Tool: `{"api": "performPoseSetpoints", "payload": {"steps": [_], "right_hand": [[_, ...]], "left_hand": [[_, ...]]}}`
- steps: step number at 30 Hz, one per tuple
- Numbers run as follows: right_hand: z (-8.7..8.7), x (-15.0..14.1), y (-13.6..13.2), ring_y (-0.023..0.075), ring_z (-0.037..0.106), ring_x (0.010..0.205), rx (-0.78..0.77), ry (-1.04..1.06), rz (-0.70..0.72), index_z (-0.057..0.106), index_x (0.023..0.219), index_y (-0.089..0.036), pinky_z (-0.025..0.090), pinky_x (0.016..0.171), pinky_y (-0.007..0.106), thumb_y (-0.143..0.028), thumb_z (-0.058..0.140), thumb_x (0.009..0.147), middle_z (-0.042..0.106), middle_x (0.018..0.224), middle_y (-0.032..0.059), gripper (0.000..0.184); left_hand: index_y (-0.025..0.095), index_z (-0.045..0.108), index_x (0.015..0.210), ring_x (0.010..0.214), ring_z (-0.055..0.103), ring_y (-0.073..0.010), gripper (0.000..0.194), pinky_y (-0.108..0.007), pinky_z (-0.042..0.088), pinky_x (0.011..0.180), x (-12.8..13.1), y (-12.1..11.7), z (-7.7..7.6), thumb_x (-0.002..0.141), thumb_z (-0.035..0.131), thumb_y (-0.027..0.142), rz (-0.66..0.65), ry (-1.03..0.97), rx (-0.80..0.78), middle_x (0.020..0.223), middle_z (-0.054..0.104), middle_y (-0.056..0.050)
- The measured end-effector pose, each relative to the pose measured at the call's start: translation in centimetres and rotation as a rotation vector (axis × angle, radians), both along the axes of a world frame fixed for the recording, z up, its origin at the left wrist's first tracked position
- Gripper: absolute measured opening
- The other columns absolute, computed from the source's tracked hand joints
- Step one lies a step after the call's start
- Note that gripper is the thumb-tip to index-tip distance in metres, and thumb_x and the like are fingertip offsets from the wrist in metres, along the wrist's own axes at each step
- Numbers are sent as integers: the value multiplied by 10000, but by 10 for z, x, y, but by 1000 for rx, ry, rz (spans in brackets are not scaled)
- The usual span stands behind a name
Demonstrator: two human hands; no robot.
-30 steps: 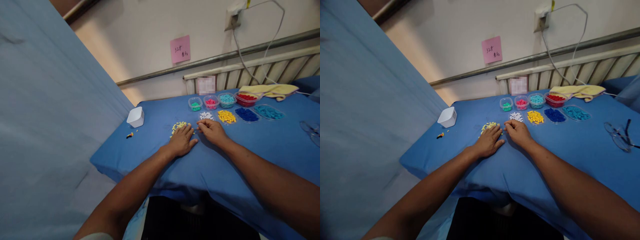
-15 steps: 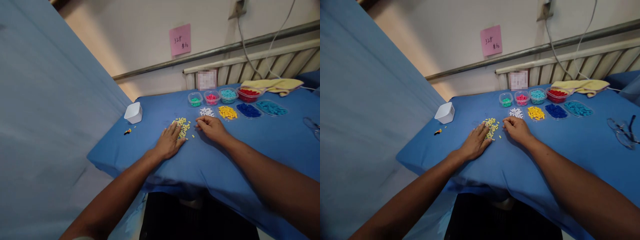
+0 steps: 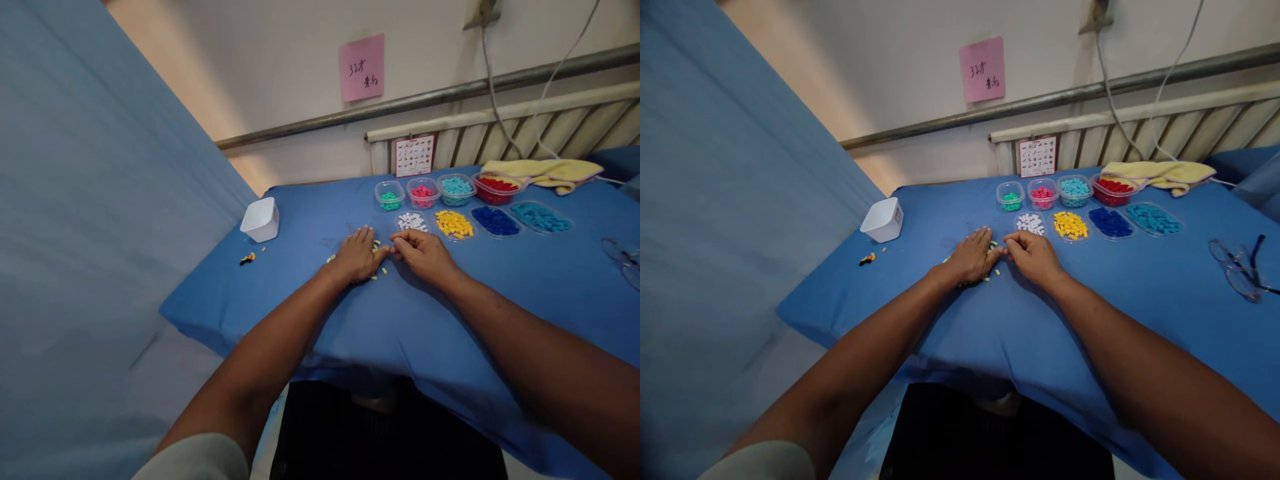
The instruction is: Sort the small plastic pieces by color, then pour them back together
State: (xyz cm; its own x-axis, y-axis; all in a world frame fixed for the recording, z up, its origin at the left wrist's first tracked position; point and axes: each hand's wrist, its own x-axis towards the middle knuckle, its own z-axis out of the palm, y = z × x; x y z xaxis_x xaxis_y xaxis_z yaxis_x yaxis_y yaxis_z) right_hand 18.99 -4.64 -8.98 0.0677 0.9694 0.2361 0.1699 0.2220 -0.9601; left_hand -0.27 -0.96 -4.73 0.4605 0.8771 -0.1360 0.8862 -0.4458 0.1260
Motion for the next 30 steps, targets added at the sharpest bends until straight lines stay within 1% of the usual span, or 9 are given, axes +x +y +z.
{"api": "performPoseSetpoints", "payload": {"steps": [6, 10, 13, 15, 17, 20, 23, 26, 30], "right_hand": [[5, 6, -5, 234, 758, 749, 15, 2, -39, 825, 1070, -193, 629, 745, 376, -538, 710, 922, 829, 876, 78, 393], [9, 11, -7, 233, 750, 750, 26, 0, -94, 825, 1082, -187, 622, 727, 370, -540, 711, 925, 818, 879, 80, 403], [9, 14, -5, 233, 745, 749, 27, -3, -120, 821, 1091, -184, 609, 715, 366, -549, 719, 923, 813, 875, 81, 414], [8, 15, -4, 233, 743, 748, 23, -10, -139, 818, 1084, -187, 602, 708, 364, -572, 726, 919, 810, 870, 81, 428], [7, 15, -2, 236, 741, 743, 14, -20, -143, 816, 1081, -191, 594, 693, 362, -600, 734, 911, 808, 868, 81, 451], [6, 15, -1, 244, 742, 736, 1, -28, -137, 813, 1098, -192, 591, 681, 369, -612, 729, 909, 810, 871, 85, 469], [5, 20, 1, 257, 753, 755, 38, -80, -175, 812, 1090, -197, 612, 724, 393, -571, 700, 931, 818, 879, 90, 422], [7, 31, 4, 272, 773, 813, 120, -183, -273, 816, 1104, -198, 628, 801, 426, -513, 658, 964, 841, 954, 106, 379], [10, 46, 8, 313, 783, 934, 179, -319, -446, 811, 1155, -176, 623, 923, 487, -473, 647, 964, 848, 1054, 148, 390]], "left_hand": [[36, 253, 1813, 1781, 134, -395, 980, -561, 173, 1450, 10, -39, 1, 1141, 248, 750, -23, -17, -19, 1902, 104, -213], [65, 240, 1826, 1790, 99, -371, 985, -564, 130, 1458, 9, -65, 0, 1137, 255, 770, -63, -25, 3, 1907, 108, -185], [68, 212, 1834, 1793, 96, -344, 1004, -542, 116, 1461, 0, -73, -1, 1134, 249, 786, -88, -37, -2, 1908, 117, -174], [82, 215, 1837, 1793, 109, -337, 1013, -543, 119, 1461, -8, -69, 0, 1126, 243, 803, -84, -34, -8, 1908, 131, -162], [91, 221, 1837, 1791, 125, -336, 1012, -554, 130, 1458, -14, -59, 2, 1122, 229, 807, -59, -19, -16, 1906, 149, -157], [61, 218, 1832, 1790, 126, -347, 1012, -563, 139, 1453, -19, -36, 4, 1127, 214, 786, -2, 8, -43, 1903, 142, -173], [61, 262, 1821, 1787, 132, -360, 1011, -576, 143, 1448, -18, -13, 3, 1123, 202, 790, 46, -9, -25, 1899, 162, -185], [82, 291, 1814, 1781, 165, -366, 1005, -589, 170, 1438, -14, 5, 0, 1117, 180, 797, 73, -46, -7, 1894, 198, -192], [65, 301, 1809, 1774, 194, -380, 1010, -583, 201, 1433, -9, 18, -7, 1114, 199, 792, 86, -70, 23, 1888, 219, -204]]}}
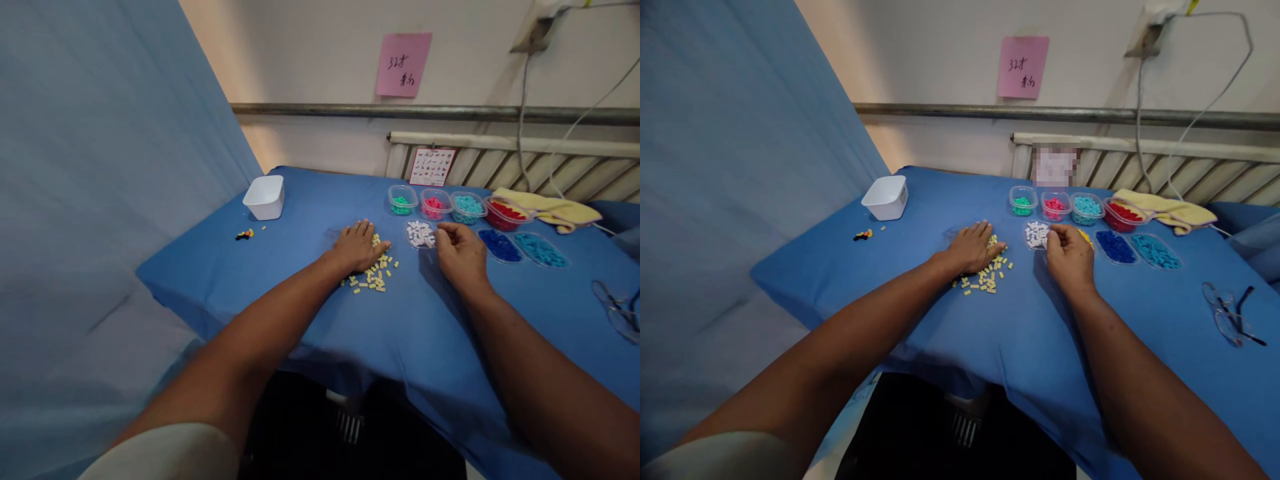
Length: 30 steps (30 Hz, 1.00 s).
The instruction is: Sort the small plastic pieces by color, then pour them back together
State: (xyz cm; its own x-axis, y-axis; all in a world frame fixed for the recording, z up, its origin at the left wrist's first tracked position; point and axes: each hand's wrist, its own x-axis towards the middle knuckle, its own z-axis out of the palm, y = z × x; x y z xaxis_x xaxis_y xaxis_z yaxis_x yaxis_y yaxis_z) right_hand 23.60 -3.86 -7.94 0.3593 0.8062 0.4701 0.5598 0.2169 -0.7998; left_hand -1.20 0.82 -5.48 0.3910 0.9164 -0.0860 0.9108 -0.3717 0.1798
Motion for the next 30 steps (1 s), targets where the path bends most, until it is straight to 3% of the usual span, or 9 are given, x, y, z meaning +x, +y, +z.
{"api": "performPoseSetpoints", "payload": {"steps": [5, 10, 15, 17, 19, 21, 23, 26, 30], "right_hand": [[-5, 7, 1, 348, 761, 1013, -58, -196, -45, 794, 1227, -150, 594, 986, 532, -502, 619, 959, 830, 1154, 204, 476], [-22, 7, 4, 382, 729, 1104, -133, -380, -18, 751, 1339, -136, 572, 1048, 569, -606, 624, 954, 793, 1238, 229, 621], [-30, 10, 6, 429, 689, 1253, -125, -460, -18, 732, 1381, -120, 518, 1155, 611, -634, 612, 961, 771, 1273, 256, 674], [-31, 10, 7, 443, 684, 1281, -143, -484, -29, 723, 1395, -95, 510, 1169, 621, -660, 601, 966, 757, 1328, 286, 720], [-31, 9, 8, 463, 682, 1293, -172, -518, -44, 710, 1415, -65, 506, 1171, 633, -694, 599, 965, 743, 1365, 313, 781], [-30, 7, 8, 474, 679, 1302, -199, -550, -61, 701, 1432, -57, 503, 1171, 639, -720, 611, 958, 740, 1377, 322, 820], [-29, 6, 7, 477, 674, 1316, -223, -580, -76, 693, 1446, -61, 498, 1172, 638, -742, 616, 960, 739, 1383, 321, 841], [-27, 3, 5, 482, 666, 1343, -261, -618, -101, 671, 1472, -45, 488, 1179, 632, -775, 608, 975, 724, 1411, 338, 886], [-23, -4, 5, 485, 675, 1337, -291, -654, -139, 658, 1484, -28, 492, 1162, 626, -809, 596, 985, 712, 1427, 363, 929]], "left_hand": [[50, 317, 1801, 1768, 205, -399, 989, -606, 197, 1434, 3, 5, -5, 1113, 267, 758, 4, -7, 32, 1884, 228, -205], [107, 321, 1804, 1773, 191, -386, 970, -621, 202, 1430, 4, 7, 2, 1105, 266, 777, -13, -103, -31, 1885, 226, -187], [131, 376, 1775, 1769, 238, -278, 842, -459, 213, 1439, -22, 28, 13, 1166, 159, 670, -51, -383, -85, 1883, 273, -135], [135, 521, 1679, 1718, 372, -276, 769, -422, 289, 1408, -42, 35, 13, 1183, 175, 610, -38, -510, -29, 1822, 427, -140], [126, 693, 1465, 1520, 613, -310, 725, -443, 445, 1310, -60, 38, 9, 1187, 201, 579, -28, -595, 4, 1595, 679, -170], [133, 759, 1310, 1275, 740, -310, 658, -456, 553, 1184, -72, 36, 3, 1180, 268, 553, -39, -636, 10, 1338, 801, -151], [147, 759, 1349, 1243, 746, -288, 552, -437, 566, 1167, -76, 33, -3, 1158, 364, 482, -82, -646, 26, 1329, 807, -122], [165, 717, 1483, 1429, 666, -278, 492, -415, 484, 1276, -72, 32, -9, 1100, 487, 372, -195, -547, 83, 1532, 727, -118], [165, 754, 1427, 1452, 653, -298, 452, -432, 460, 1305, -65, 31, -10, 1036, 557, 280, -339, -384, 130, 1514, 730, -138]]}}
